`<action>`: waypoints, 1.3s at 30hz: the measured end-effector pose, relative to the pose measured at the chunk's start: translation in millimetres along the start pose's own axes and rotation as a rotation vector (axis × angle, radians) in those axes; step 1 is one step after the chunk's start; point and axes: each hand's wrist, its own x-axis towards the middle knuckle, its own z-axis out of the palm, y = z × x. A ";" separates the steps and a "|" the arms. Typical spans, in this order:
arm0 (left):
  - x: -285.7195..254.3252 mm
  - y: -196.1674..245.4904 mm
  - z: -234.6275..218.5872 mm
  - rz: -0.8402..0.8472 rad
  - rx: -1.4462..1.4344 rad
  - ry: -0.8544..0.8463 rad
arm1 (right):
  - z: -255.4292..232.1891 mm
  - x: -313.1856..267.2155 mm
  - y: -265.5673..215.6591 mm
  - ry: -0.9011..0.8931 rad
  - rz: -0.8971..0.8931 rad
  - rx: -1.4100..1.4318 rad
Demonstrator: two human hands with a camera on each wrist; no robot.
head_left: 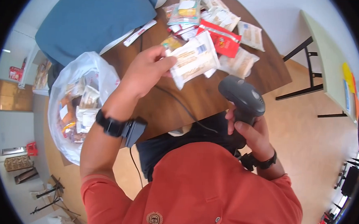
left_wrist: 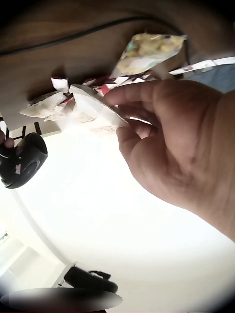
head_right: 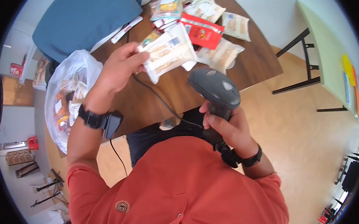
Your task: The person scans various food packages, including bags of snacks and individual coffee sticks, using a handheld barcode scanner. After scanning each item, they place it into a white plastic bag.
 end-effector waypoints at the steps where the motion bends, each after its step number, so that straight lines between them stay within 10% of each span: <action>1: -15.8 -1.1 -12.5 0.031 0.024 0.041 | 2.8 6.2 1.3 -0.028 0.001 -0.021; 14: -106.0 -27.5 -63.6 0.020 -0.093 0.181 | 52.9 51.1 22.9 -0.302 0.071 -0.068; 39: -142.8 -45.0 -87.5 0.054 -0.020 0.304 | 59.1 48.7 26.5 -0.221 0.079 -0.124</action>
